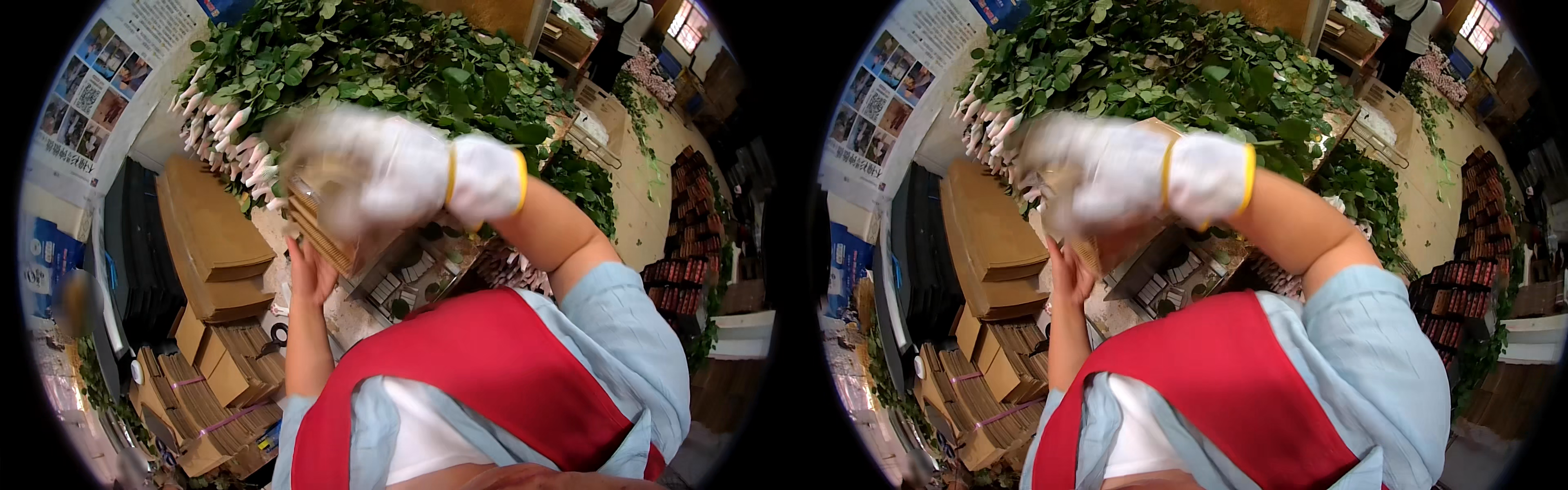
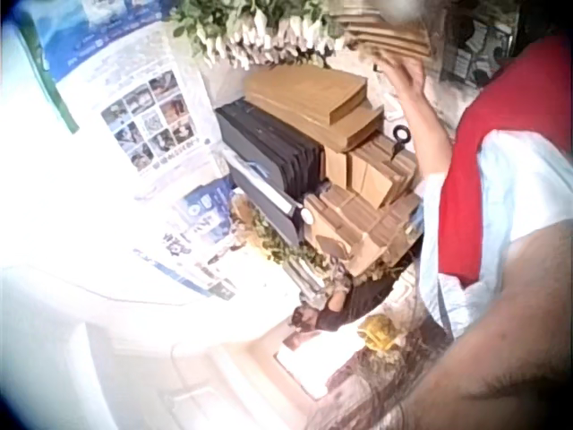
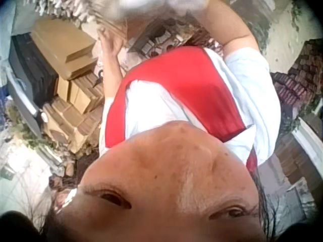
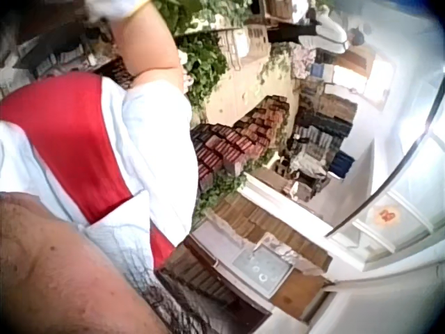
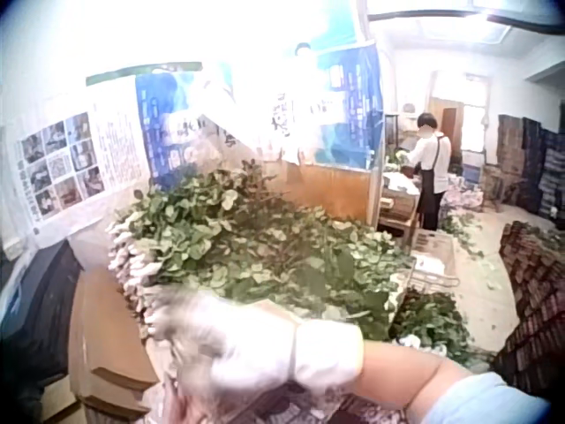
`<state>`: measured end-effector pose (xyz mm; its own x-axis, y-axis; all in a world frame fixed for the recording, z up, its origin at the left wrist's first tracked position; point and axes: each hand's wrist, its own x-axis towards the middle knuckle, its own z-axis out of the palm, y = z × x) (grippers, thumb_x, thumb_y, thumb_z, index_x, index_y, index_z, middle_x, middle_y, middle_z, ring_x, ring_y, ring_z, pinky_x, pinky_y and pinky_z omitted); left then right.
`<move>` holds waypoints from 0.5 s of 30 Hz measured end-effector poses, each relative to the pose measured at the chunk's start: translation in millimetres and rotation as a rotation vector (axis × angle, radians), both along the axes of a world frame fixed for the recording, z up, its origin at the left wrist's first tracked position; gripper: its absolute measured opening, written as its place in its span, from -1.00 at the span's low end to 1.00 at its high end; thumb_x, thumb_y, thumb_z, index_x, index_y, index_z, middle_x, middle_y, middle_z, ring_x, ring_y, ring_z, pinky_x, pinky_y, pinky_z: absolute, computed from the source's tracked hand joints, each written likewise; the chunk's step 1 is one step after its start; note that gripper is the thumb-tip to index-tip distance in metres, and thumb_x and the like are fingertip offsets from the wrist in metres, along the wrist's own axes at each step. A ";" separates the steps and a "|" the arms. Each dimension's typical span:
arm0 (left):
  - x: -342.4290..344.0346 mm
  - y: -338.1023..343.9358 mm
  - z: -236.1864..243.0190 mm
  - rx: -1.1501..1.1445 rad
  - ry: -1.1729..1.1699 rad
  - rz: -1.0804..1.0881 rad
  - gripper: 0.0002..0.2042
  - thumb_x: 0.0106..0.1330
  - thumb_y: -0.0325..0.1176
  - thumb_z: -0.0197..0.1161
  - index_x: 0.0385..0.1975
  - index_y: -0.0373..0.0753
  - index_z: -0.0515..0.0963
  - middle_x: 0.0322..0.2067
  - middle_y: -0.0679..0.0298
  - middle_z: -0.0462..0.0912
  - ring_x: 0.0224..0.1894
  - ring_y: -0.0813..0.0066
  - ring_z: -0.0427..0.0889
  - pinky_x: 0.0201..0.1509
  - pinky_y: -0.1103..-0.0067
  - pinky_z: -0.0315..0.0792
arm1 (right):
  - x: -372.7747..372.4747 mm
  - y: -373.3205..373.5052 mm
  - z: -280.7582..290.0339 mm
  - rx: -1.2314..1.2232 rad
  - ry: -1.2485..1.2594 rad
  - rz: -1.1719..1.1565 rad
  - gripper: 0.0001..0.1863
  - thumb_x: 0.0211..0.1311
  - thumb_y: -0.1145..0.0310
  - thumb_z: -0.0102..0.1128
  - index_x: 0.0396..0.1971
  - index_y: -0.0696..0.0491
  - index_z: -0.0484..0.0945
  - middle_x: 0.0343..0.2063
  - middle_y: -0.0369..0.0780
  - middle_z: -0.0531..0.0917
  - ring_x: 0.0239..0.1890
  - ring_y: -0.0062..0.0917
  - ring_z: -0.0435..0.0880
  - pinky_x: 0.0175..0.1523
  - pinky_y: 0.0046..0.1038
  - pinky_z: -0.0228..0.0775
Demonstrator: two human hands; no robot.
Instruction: The person arranges artificial flowers with green leaves into small cardboard boxes and larger black trays. They pick up individual flowers, place them into containers, and adjust the arrangement. The person also handles packaging materials and stacks the filled boxes.
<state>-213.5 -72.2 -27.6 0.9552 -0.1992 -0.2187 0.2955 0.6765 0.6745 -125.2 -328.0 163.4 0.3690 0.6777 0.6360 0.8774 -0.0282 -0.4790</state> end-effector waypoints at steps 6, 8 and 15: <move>21.6 -59.7 57.7 -0.136 -0.102 -0.158 -0.38 0.61 0.11 -0.12 0.54 0.00 0.03 0.41 0.17 0.38 0.36 0.03 0.48 0.29 0.05 0.53 | 43.7 -13.8 35.2 -0.369 0.655 -0.012 -0.25 0.25 -0.01 0.30 0.33 0.14 0.47 0.17 -0.08 0.64 0.22 -0.45 0.57 0.34 -0.48 0.37; 10.9 -94.8 77.2 0.001 -0.226 -0.058 -0.51 0.59 -0.17 -0.03 0.45 -0.08 0.13 0.26 0.13 0.50 0.19 0.05 0.62 0.13 0.13 0.65 | 63.2 -62.2 40.0 -0.348 0.729 -0.144 -0.48 0.38 0.25 0.20 0.29 0.14 0.51 0.08 -0.22 0.71 0.12 -0.51 0.64 0.25 -0.49 0.46; -23.8 -209.8 154.2 0.289 -0.380 -0.059 -0.34 0.33 -0.69 -0.17 0.49 -0.17 0.12 0.24 0.13 0.49 0.11 0.23 0.69 -0.02 0.34 0.78 | 5.3 -326.7 -51.7 1.355 0.708 -0.184 -0.41 0.54 0.07 -0.02 0.45 0.03 0.32 0.40 -0.20 0.44 0.41 -0.43 0.41 0.45 -0.40 0.25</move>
